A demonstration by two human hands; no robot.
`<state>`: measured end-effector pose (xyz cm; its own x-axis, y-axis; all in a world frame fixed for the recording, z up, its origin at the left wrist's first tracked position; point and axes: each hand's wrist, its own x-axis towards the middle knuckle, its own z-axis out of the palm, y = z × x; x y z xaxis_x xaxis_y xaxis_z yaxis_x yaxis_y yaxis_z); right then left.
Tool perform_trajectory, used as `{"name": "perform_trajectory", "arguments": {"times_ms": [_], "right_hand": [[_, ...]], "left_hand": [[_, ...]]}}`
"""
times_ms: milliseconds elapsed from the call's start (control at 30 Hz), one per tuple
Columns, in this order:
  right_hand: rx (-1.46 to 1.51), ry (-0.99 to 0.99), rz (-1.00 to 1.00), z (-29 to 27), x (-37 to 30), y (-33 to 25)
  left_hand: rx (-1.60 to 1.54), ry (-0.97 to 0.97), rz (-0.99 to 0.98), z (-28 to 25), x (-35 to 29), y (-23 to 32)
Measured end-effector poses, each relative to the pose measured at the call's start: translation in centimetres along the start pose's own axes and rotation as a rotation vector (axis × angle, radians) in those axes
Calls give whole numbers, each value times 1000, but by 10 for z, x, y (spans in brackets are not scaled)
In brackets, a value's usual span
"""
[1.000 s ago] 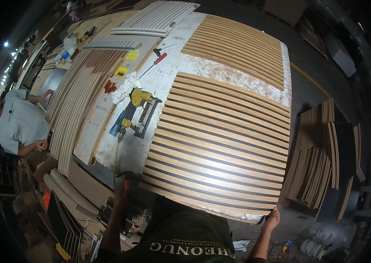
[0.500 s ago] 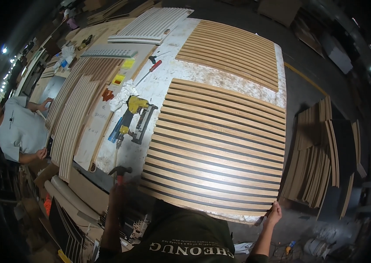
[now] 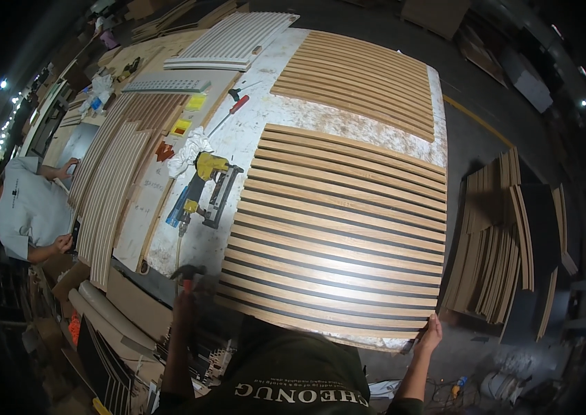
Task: The person hammers wooden slats onto a panel on a workbench, places a black board onto the panel frame, and secures it using a hammer.
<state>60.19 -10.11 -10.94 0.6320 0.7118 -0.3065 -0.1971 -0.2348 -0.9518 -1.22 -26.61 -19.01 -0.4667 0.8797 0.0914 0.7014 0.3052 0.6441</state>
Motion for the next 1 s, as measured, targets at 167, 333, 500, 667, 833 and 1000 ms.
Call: {"name": "perform_trajectory", "arguments": {"times_ms": [167, 333, 500, 667, 833, 1000], "right_hand": [[-20, -57, 9, -8, -7, -6], [-216, -23, -39, -16, 19, -7], [-249, -8, -89, -7, 31, -1], [-232, -8, -46, 5, 21, -11], [-228, -5, -14, 4, 23, -13], [-182, -28, -104, -22, 33, -1]], "left_hand": [[-257, -273, -494, -29, 30, 94], [-398, -316, -613, -34, 38, 94], [-349, -237, -480, -26, 54, 97], [-351, -152, -287, -20, 56, 59], [-203, -226, -397, -5, 54, 63], [136, -146, 65, 7, 45, 14]]}}
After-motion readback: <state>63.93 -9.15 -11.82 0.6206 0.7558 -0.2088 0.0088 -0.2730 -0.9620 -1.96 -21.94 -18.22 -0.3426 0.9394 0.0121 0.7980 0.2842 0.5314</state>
